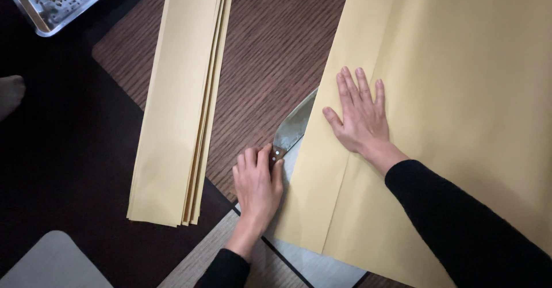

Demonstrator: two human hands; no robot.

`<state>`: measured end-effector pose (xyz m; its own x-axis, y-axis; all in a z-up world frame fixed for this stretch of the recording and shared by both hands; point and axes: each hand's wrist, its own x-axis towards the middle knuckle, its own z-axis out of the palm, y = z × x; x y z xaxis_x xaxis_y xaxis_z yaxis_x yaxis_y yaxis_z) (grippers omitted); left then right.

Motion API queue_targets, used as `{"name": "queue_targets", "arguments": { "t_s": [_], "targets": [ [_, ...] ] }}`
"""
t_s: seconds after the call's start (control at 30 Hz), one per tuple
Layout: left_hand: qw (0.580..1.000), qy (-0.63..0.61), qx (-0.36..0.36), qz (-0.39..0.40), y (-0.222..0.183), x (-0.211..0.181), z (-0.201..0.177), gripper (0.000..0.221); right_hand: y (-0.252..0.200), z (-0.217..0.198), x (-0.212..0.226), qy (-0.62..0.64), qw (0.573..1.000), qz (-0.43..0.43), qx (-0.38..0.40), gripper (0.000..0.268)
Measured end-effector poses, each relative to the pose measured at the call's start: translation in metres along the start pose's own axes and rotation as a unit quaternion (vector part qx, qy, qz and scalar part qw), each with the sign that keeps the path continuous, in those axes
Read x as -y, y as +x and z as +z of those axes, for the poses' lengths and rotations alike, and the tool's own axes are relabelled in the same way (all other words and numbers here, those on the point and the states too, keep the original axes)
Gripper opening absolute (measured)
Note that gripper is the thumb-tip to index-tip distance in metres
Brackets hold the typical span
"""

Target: Cutting strips of yellow paper from a large sheet using a knife and folding them.

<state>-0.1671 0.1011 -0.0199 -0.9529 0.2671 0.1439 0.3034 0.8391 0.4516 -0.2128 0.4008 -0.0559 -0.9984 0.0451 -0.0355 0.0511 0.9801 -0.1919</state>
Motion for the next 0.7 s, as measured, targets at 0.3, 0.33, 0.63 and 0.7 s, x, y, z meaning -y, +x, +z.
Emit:
{"name": "queue_targets", "arguments": {
  "t_s": [0.3, 0.33, 0.63, 0.7],
  "targets": [
    [1.0, -0.007, 0.008, -0.007, 0.016, 0.003, 0.011, 0.043, 0.0, -0.002, 0.002, -0.001, 1.0, 0.007, 0.006, 0.094],
    [1.0, -0.008, 0.009, -0.007, 0.018, 0.003, 0.012, 0.043, 0.0, -0.002, 0.001, -0.002, 1.0, 0.008, 0.006, 0.094],
    [1.0, 0.014, -0.007, 0.007, 0.034, 0.006, 0.027, 0.046, 0.001, 0.003, -0.001, -0.002, 1.0, 0.007, 0.005, 0.092],
    [1.0, 0.009, -0.008, 0.011, 0.037, 0.004, 0.026, 0.045, 0.002, 0.004, -0.001, -0.009, 1.0, 0.015, 0.017, 0.093]
  ]
}}
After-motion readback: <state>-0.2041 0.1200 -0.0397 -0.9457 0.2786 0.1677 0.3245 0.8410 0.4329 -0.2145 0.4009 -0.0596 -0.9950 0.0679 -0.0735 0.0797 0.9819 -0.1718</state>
